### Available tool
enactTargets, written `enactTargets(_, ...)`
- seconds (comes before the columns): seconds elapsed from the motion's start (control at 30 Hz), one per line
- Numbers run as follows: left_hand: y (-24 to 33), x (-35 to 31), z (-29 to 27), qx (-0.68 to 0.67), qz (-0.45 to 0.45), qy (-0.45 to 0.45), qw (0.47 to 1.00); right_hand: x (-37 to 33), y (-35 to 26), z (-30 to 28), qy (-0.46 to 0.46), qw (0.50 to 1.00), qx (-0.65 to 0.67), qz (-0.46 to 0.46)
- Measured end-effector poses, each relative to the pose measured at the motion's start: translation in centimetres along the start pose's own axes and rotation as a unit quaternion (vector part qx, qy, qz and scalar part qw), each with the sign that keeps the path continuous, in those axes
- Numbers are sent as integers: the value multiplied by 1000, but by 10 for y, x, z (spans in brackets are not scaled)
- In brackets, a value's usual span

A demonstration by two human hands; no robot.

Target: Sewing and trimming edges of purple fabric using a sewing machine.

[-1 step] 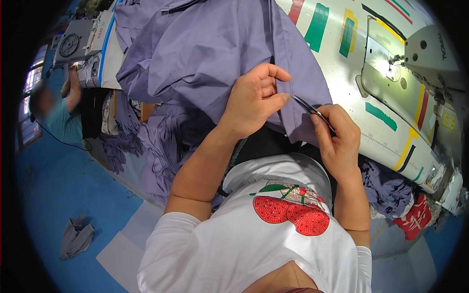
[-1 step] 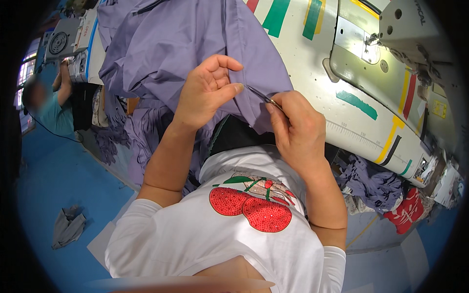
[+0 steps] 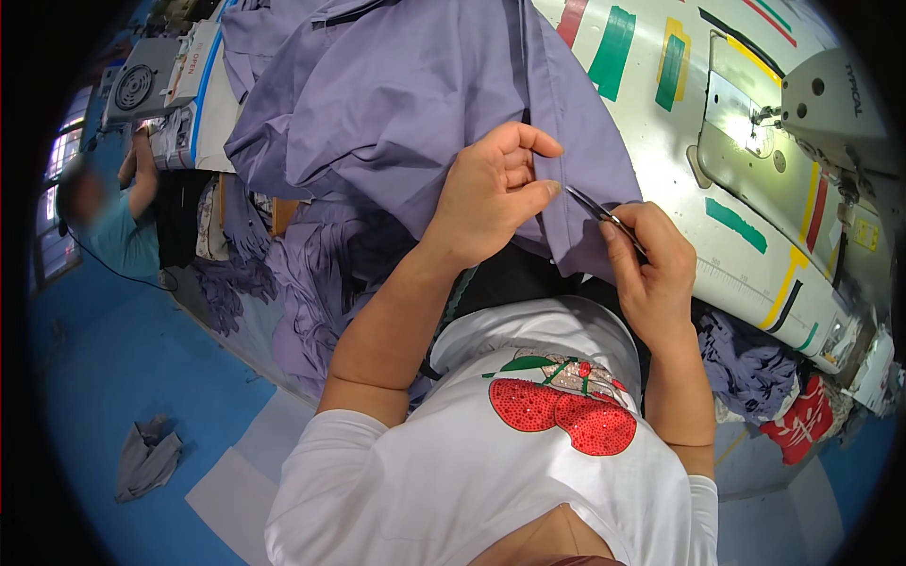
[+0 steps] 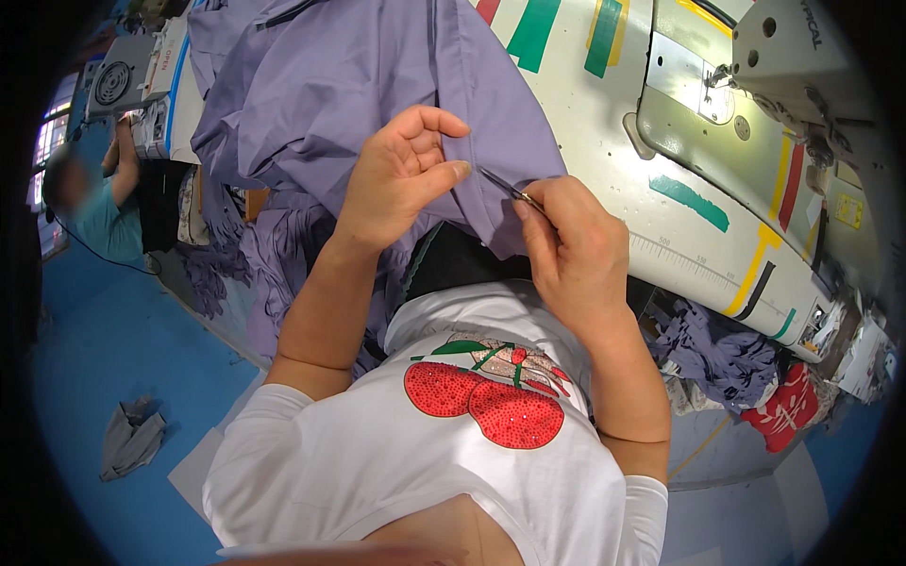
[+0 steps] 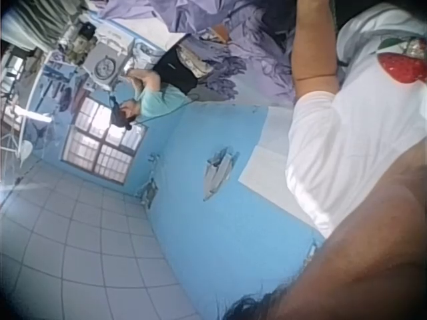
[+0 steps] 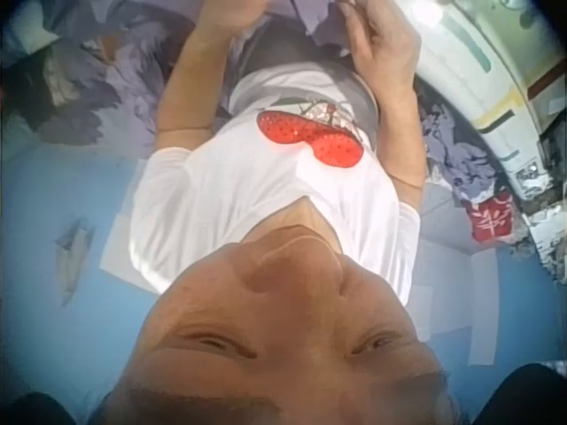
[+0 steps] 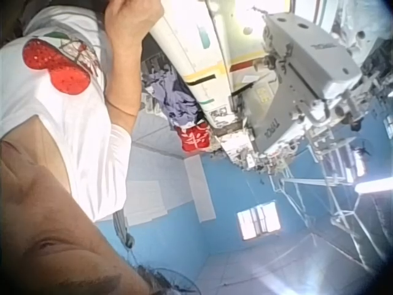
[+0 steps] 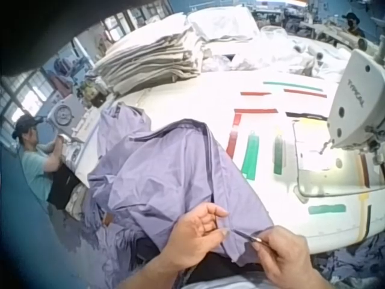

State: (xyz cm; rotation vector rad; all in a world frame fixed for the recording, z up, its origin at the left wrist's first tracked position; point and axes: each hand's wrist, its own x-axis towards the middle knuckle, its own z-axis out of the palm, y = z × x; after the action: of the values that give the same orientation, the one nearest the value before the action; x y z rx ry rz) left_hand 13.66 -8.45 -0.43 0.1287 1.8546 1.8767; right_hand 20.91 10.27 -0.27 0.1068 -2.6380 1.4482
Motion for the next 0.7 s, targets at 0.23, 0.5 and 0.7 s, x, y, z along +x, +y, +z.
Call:
enactTargets(0.23, 2, 4, 9, 3, -7, 3, 1000, -4, 2, -4, 34, 999, -14, 1)
enactTargets(0.5, -11, -2, 6, 30, 43, 39, 998, -18, 61, -72, 225, 960, -163, 38)
enactTargets(0.7, -8, 4, 11, 9, -2, 61, 998, -44, 108, -159, 339, 864, -372, 24)
